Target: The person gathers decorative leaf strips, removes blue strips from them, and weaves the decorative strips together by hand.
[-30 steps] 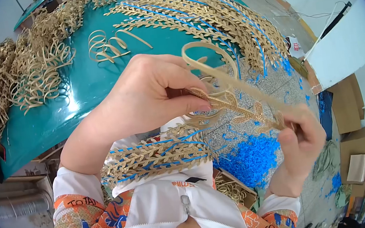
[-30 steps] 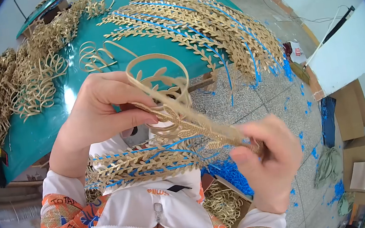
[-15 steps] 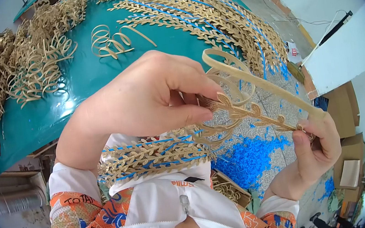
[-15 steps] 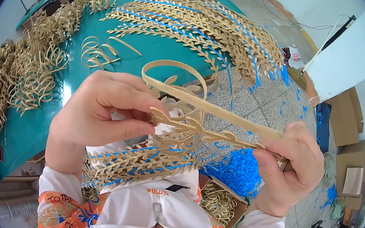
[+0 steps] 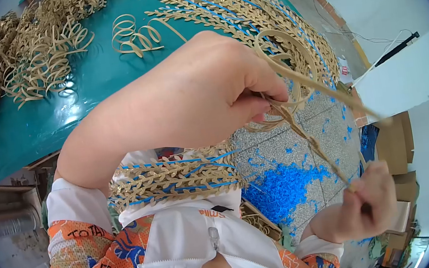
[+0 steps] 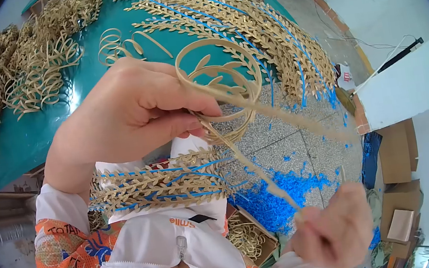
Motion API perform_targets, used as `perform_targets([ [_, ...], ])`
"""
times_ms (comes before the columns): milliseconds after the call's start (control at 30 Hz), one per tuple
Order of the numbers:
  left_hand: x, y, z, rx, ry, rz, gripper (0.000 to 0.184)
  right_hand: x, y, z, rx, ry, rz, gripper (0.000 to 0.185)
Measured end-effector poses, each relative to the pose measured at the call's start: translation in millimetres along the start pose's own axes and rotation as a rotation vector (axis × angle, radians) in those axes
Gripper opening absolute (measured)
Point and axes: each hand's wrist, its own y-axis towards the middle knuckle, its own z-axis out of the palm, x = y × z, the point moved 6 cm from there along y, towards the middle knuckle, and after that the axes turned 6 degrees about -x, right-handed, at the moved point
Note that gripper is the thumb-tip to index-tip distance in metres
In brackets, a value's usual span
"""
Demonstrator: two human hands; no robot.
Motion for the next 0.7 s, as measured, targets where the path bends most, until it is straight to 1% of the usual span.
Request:
perform_targets([
  [67,-2,-1,-3,0.018,-0.022,0.003,0.02,-12,5,-3,-0.145,-0.01,0.118,0.017],
  [133,-1,-2,-2,0.071,-0.1,-0.08,0.019,-26,9,-5,-0.069,0.071,0.107,0.018],
  [267,-3,-4,-4,0.115,-0.142,-0.078,0.02,-45,12,-5,0.007,0.173,0.099,0.02],
  [333,2,-6,-2,0.137,-0.271,-0.207,0.023,-51,14,-2,0.027,0.201,0.106,0.02],
  [467,6,-6,4,0.153,-0.382,-0.243,0.024,-60,17,3,0.072,0.266,0.143,0.024],
  [533,12,-6,7,0.143,-0.436,-0.346,0.022,-59,19,7,0.056,0.273,0.14,0.025],
  [633,20,-6,13,0.178,-0.485,-0.377,0.016,-62,23,8,0.055,0.277,0.119,0.025],
  [700,25,-7,16,0.188,-0.5,-0.354,0.015,-64,25,8,0.061,0.267,0.104,0.025],
])
